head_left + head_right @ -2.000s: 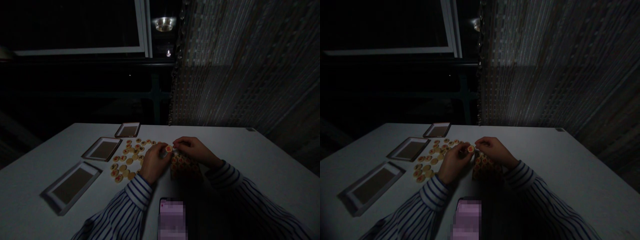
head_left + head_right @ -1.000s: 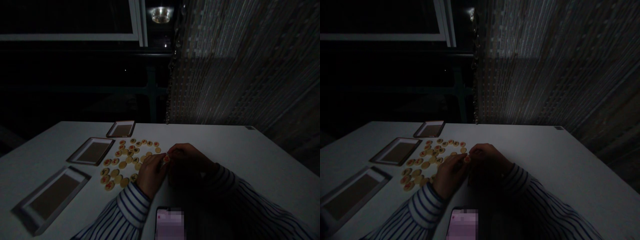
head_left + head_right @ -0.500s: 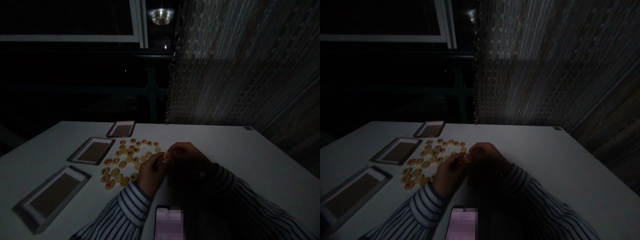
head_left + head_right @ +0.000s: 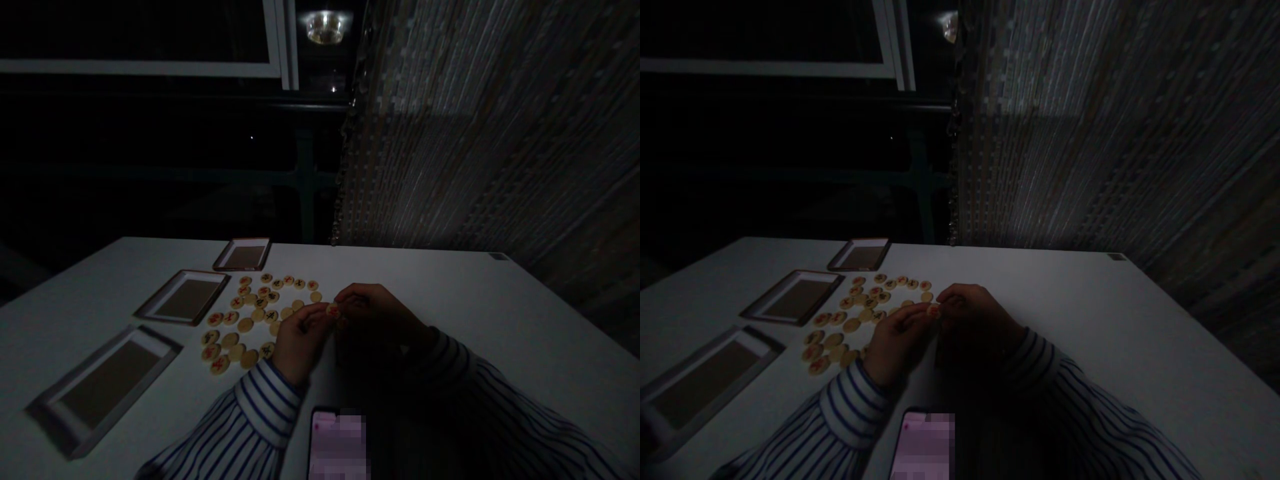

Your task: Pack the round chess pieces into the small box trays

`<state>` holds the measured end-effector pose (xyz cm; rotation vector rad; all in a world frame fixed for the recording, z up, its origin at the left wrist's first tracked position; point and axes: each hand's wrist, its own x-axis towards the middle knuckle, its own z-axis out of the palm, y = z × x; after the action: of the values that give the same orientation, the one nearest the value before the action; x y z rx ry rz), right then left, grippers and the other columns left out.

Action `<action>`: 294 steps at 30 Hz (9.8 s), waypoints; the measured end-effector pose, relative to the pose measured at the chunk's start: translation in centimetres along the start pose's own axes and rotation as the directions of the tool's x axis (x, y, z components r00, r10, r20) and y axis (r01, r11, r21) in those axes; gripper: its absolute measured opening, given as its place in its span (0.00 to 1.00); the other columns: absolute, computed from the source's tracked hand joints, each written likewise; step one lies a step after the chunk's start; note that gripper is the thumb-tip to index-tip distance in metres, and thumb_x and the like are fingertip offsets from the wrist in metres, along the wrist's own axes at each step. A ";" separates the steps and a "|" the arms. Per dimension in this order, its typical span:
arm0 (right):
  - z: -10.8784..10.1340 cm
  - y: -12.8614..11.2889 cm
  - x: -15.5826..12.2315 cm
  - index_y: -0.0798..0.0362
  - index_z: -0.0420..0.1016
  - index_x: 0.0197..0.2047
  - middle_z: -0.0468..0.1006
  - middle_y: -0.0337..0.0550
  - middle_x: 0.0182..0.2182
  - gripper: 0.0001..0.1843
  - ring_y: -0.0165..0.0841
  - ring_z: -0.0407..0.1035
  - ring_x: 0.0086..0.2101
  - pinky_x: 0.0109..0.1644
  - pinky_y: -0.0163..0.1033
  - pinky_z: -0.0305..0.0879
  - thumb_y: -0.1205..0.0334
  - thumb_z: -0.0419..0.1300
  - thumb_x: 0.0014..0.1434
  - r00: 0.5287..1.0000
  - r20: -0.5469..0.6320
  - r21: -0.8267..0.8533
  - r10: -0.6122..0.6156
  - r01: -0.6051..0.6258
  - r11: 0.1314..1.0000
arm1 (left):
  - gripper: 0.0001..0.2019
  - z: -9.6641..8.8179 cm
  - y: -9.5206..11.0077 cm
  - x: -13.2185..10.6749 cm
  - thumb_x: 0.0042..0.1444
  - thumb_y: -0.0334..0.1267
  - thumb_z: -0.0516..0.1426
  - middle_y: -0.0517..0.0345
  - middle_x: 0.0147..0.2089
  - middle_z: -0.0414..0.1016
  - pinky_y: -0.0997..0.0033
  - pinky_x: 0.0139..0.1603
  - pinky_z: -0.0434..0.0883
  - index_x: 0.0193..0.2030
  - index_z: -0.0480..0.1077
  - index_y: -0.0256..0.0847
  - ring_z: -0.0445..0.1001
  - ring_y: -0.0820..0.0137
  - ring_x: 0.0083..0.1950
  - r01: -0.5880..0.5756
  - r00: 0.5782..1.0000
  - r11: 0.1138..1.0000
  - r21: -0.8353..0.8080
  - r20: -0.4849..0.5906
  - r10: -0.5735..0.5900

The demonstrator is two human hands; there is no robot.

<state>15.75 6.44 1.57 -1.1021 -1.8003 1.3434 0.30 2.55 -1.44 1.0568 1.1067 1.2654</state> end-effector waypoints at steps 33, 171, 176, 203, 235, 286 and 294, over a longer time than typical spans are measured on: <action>-0.6 0.1 -0.1 0.54 0.71 0.38 0.77 0.42 0.32 0.13 0.32 0.71 0.33 0.38 0.38 0.67 0.57 0.58 0.49 0.997 0.067 -0.145 -0.039 0.049 0.988 | 0.13 -0.1 0.5 -0.1 0.40 0.40 0.61 0.53 0.30 0.78 0.72 0.34 0.70 0.33 0.75 0.35 0.74 0.69 0.32 -0.033 0.997 0.994 0.103 -0.060 0.039; -1.3 0.8 0.6 0.49 0.72 0.41 0.74 0.43 0.35 0.18 0.32 0.67 0.33 0.32 0.34 0.53 0.51 0.46 0.56 0.999 0.047 -0.926 0.002 0.043 0.375 | 0.09 -0.7 -0.5 0.0 0.46 0.40 0.55 0.56 0.30 0.77 0.72 0.34 0.70 0.30 0.73 0.38 0.73 0.70 0.33 -0.153 0.981 0.913 0.378 -0.049 0.185; -1.4 0.8 0.6 0.50 0.72 0.41 0.75 0.43 0.36 0.17 0.32 0.67 0.34 0.33 0.34 0.54 0.53 0.47 0.56 0.999 0.054 -0.921 -0.001 0.050 0.387 | 0.09 -0.6 -0.7 0.0 0.46 0.39 0.55 0.57 0.29 0.77 0.72 0.34 0.70 0.30 0.73 0.37 0.74 0.70 0.32 -0.158 0.979 0.922 0.353 -0.067 0.194; -0.9 0.8 0.7 0.51 0.72 0.42 0.75 0.44 0.37 0.17 0.32 0.67 0.35 0.36 0.33 0.56 0.55 0.46 0.57 0.997 0.076 -0.892 -0.004 0.070 0.446 | 0.09 -0.6 -0.8 0.0 0.47 0.40 0.54 0.56 0.30 0.77 0.72 0.36 0.70 0.31 0.73 0.38 0.74 0.70 0.33 -0.162 0.977 0.914 0.371 -0.066 0.200; -1.2 0.5 0.7 0.52 0.72 0.41 0.75 0.44 0.38 0.16 0.32 0.68 0.37 0.39 0.33 0.57 0.60 0.46 0.57 0.998 0.057 -0.908 -0.028 0.063 0.415 | 0.10 -0.8 -0.7 0.0 0.47 0.40 0.54 0.56 0.31 0.77 0.72 0.36 0.69 0.31 0.73 0.38 0.73 0.70 0.34 -0.167 0.979 0.904 0.394 -0.043 0.200; -2.8 -5.1 4.7 0.53 0.73 0.42 0.76 0.41 0.39 0.14 0.31 0.69 0.38 0.40 0.34 0.62 0.62 0.50 0.56 0.909 -0.076 -0.695 -0.411 0.247 0.675 | 0.19 -9.0 7.5 8.9 0.49 0.45 0.52 0.51 0.43 0.74 0.69 0.43 0.66 0.45 0.69 0.37 0.71 0.64 0.43 -0.294 0.934 0.306 0.905 0.204 0.295; -2.0 -3.9 5.4 0.53 0.72 0.44 0.75 0.43 0.40 0.17 0.34 0.68 0.40 0.45 0.35 0.60 0.58 0.49 0.56 0.941 -0.008 -0.753 -0.337 0.216 0.622 | 0.20 -9.2 6.0 9.0 0.50 0.41 0.53 0.49 0.48 0.71 0.68 0.46 0.65 0.49 0.66 0.38 0.69 0.63 0.48 -0.228 0.968 0.211 0.951 0.197 0.156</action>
<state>14.05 11.61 5.90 -1.1911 -2.3557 0.2738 -9.84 11.61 2.59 2.2378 1.8377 0.5393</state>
